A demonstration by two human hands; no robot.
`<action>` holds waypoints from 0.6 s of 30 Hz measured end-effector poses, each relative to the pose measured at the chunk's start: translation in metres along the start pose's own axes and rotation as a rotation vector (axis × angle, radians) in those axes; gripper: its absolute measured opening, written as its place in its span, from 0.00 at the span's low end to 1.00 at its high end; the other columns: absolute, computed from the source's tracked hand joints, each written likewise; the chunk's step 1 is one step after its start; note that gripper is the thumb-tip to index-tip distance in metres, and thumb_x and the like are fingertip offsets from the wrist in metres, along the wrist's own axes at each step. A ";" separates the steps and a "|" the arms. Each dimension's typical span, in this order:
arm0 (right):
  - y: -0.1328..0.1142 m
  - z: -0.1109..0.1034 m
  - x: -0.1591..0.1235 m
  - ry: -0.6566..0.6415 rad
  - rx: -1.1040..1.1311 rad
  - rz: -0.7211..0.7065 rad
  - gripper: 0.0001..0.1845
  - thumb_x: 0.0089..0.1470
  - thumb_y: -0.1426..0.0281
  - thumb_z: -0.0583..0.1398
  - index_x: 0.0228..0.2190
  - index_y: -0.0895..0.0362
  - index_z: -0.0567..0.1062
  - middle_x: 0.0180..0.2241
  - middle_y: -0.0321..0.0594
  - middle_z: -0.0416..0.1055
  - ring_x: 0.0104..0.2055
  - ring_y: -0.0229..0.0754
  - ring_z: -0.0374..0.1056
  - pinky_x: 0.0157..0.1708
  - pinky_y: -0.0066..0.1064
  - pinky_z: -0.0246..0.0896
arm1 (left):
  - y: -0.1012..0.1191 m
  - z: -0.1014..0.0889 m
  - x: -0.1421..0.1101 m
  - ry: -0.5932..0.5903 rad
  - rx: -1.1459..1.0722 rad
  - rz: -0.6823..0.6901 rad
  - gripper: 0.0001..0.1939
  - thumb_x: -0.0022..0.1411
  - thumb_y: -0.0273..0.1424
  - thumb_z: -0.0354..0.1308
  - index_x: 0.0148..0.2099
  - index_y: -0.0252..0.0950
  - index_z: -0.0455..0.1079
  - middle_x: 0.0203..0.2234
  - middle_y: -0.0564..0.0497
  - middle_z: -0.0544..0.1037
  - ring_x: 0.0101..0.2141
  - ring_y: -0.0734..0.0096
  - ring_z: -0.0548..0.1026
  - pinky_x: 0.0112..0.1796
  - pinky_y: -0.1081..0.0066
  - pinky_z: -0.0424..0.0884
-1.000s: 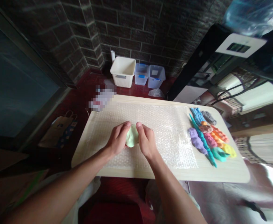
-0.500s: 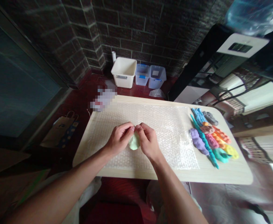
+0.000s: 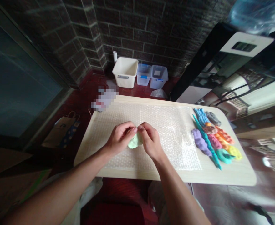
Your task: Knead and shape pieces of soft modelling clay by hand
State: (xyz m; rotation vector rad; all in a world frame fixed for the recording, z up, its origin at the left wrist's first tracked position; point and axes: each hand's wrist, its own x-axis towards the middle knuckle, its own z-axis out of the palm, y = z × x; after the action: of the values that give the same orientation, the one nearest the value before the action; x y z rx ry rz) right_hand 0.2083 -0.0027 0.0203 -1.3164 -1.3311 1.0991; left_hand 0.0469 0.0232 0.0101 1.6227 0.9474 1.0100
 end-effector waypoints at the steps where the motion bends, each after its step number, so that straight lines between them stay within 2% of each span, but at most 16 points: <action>1: 0.000 0.000 0.000 0.004 0.001 0.000 0.20 0.65 0.56 0.59 0.26 0.54 0.69 0.22 0.31 0.60 0.25 0.36 0.55 0.24 0.29 0.50 | 0.000 0.000 0.000 0.007 0.014 0.008 0.16 0.71 0.40 0.56 0.31 0.37 0.67 0.23 0.56 0.65 0.25 0.73 0.64 0.27 0.70 0.57; 5: 0.001 0.002 0.000 0.015 0.010 0.000 0.22 0.65 0.52 0.60 0.26 0.54 0.70 0.23 0.32 0.61 0.25 0.36 0.56 0.24 0.29 0.51 | 0.001 0.001 0.000 0.043 0.029 0.001 0.17 0.72 0.39 0.55 0.30 0.37 0.66 0.23 0.56 0.65 0.26 0.73 0.64 0.28 0.70 0.56; 12: -0.001 0.002 0.001 -0.028 -0.005 0.035 0.28 0.63 0.47 0.61 0.23 0.54 0.64 0.22 0.30 0.56 0.25 0.36 0.53 0.23 0.30 0.48 | 0.000 0.001 -0.001 0.002 0.000 0.016 0.21 0.75 0.42 0.52 0.29 0.38 0.60 0.22 0.57 0.62 0.25 0.73 0.61 0.28 0.69 0.54; 18: 0.002 0.002 0.000 0.004 -0.008 0.000 0.27 0.65 0.47 0.60 0.25 0.53 0.67 0.23 0.31 0.59 0.25 0.36 0.56 0.24 0.30 0.51 | -0.003 0.003 0.000 0.064 -0.011 -0.012 0.20 0.74 0.42 0.54 0.30 0.38 0.65 0.22 0.56 0.65 0.26 0.72 0.64 0.27 0.70 0.56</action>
State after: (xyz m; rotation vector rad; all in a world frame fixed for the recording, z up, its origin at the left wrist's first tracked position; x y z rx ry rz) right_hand 0.2065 -0.0027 0.0175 -1.3233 -1.3339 1.0915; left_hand 0.0492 0.0234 0.0063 1.5821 0.9922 1.0621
